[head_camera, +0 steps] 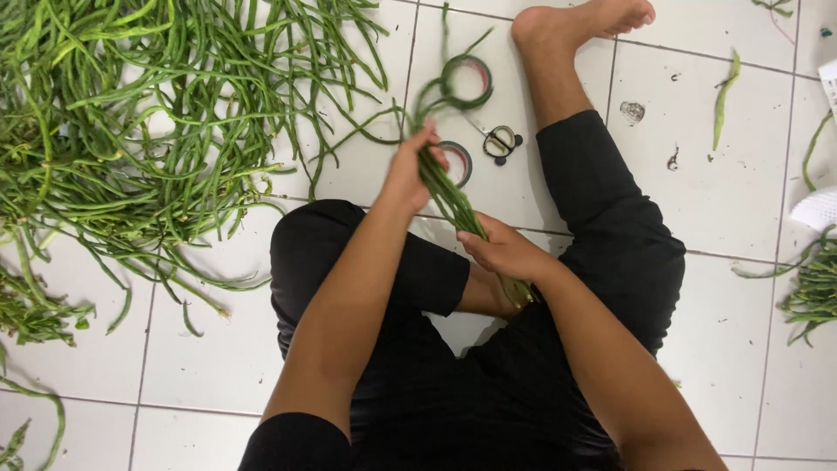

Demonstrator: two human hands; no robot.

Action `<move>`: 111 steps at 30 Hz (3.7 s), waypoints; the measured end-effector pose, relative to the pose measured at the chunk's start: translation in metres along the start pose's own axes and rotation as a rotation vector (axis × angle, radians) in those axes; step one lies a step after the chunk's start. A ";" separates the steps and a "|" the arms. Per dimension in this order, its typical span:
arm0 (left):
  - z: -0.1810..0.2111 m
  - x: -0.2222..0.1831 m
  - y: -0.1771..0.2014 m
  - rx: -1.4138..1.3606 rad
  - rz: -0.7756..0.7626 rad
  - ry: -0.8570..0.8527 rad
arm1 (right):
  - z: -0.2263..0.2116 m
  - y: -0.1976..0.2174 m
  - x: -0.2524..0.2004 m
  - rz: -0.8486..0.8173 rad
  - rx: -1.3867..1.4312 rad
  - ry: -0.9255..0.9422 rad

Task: Bundling long green beans using green adhesive tape while sitting on the floor.

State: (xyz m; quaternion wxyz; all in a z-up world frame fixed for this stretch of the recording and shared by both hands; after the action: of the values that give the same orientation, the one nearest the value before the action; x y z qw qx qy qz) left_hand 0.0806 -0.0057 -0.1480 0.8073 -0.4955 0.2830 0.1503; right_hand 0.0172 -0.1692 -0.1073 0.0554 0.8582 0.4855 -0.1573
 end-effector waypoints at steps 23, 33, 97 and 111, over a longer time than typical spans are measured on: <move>0.053 -0.051 -0.059 1.454 0.271 -0.138 | -0.005 0.063 0.018 0.585 0.460 -0.101; 0.038 -0.042 0.035 1.673 0.400 -0.189 | -0.009 0.055 0.017 0.565 0.415 -0.048; 0.077 -0.241 -0.109 1.011 0.129 -2.130 | 0.017 0.055 0.031 0.419 -0.400 -0.283; 0.056 -0.206 -0.133 1.257 0.022 -2.058 | -0.124 0.049 -0.016 0.622 -0.176 0.815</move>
State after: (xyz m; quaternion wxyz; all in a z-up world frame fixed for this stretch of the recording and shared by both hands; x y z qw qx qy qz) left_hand 0.0037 -0.0094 0.0912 0.7538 0.3384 -0.4649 0.3179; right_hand 0.0778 -0.1766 0.0122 -0.0220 0.9455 0.2012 0.2551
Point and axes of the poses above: each hand's wrist, its own x-axis towards the middle knuckle, its own y-axis out of the back of the hand, z = x × y, the point moved 9 cm from there along x, towards the middle knuckle, and after that the axes turned 9 degrees about y, right-handed, at the moved point
